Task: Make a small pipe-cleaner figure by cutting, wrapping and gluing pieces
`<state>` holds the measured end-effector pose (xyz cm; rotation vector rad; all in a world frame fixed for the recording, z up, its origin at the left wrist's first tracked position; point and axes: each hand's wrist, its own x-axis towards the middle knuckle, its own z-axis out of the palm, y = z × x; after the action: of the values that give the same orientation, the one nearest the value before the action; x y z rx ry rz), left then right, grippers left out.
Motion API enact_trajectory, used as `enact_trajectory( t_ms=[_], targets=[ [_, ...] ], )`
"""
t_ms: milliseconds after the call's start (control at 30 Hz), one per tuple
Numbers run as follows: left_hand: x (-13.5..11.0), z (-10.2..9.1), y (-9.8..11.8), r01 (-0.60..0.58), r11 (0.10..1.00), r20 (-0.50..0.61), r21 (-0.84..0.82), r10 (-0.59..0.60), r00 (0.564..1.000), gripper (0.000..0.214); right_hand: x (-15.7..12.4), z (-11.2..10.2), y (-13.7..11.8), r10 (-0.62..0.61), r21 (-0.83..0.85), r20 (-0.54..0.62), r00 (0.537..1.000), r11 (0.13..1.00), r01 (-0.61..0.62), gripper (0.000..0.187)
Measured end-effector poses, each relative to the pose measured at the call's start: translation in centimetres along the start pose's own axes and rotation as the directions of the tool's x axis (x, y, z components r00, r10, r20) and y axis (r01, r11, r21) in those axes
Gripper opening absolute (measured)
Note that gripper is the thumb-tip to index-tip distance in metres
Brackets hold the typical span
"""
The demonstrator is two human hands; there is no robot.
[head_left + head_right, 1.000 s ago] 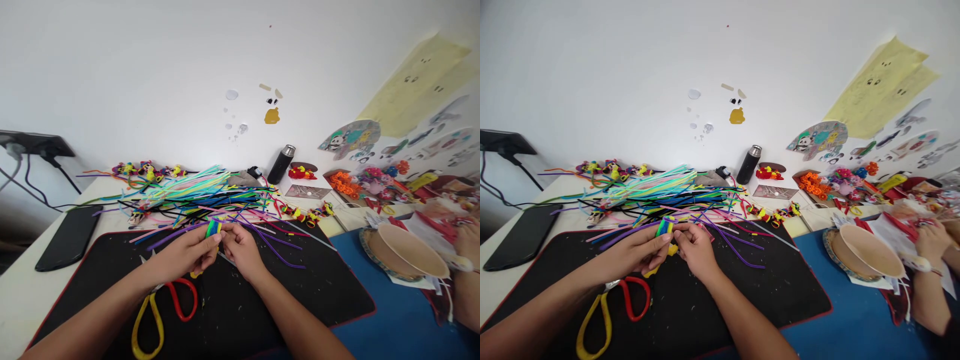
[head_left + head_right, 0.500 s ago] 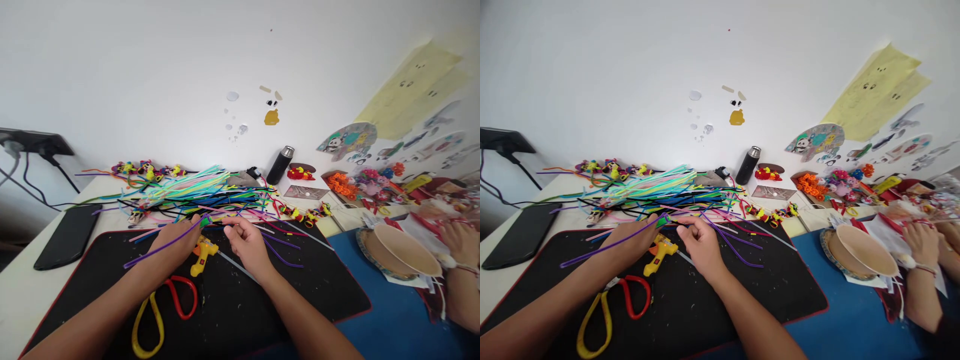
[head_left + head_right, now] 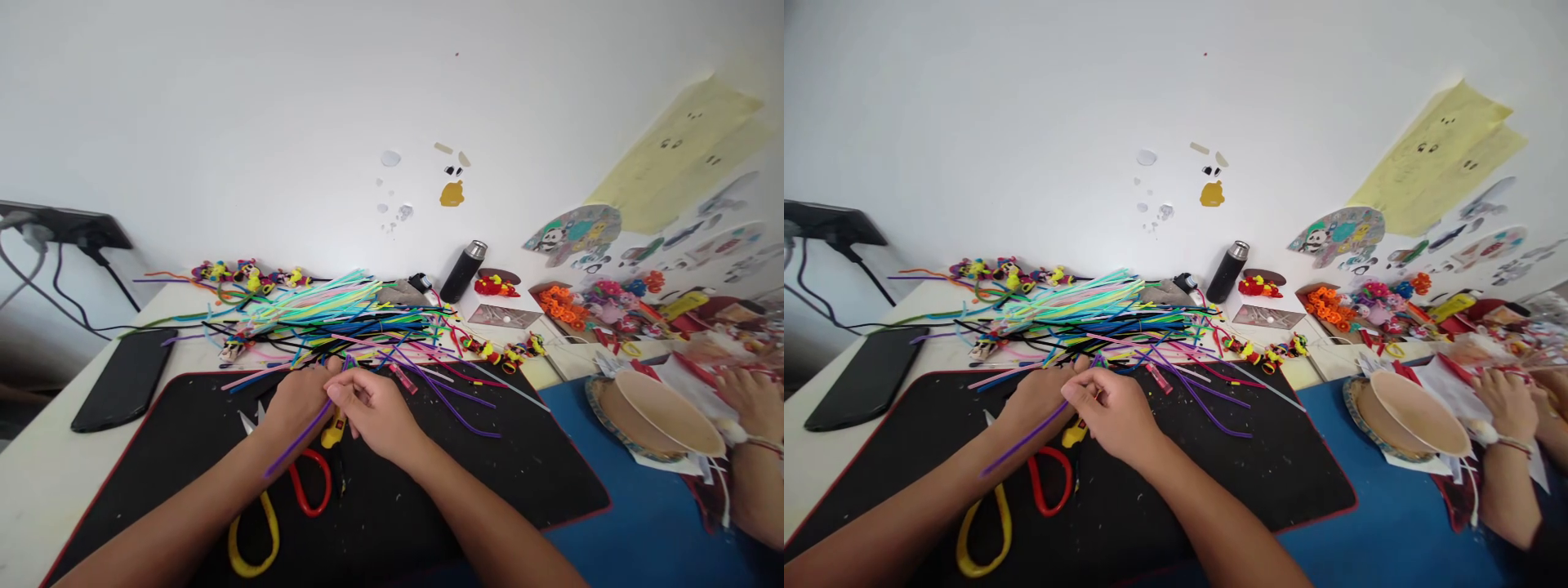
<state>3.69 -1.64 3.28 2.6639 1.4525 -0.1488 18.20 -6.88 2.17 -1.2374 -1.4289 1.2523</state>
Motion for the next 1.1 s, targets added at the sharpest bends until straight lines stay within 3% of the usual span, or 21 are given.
enact_trajectory(
  t_ms=[200,467,800,1100],
  targets=[
    [-0.3,-1.0,-0.4,0.026,0.999,-0.013,0.026,-0.026,1.000,0.028,-0.1,-0.2,0.4,0.024,-0.043,-0.040,0.999,0.999,-0.026,0.038],
    [-0.9,-2.0,0.7,0.025,0.997,-0.031,0.076,-0.022,0.999,0.028,0.3,-0.4,1.9,0.049,-0.078,-0.152,0.987,0.995,-0.061,0.035],
    [-1.0,-2.3,0.8,0.029,0.993,0.002,0.115,-0.029,1.000,0.034,0.5,0.0,1.5,0.111,0.117,-0.035,0.993,0.987,-0.106,0.044],
    [-0.9,-2.5,0.7,0.027,0.988,-0.007,0.150,-0.026,1.000,0.038,0.3,0.3,1.0,0.109,0.137,-0.059,0.992,0.986,-0.100,0.034]
  ],
)
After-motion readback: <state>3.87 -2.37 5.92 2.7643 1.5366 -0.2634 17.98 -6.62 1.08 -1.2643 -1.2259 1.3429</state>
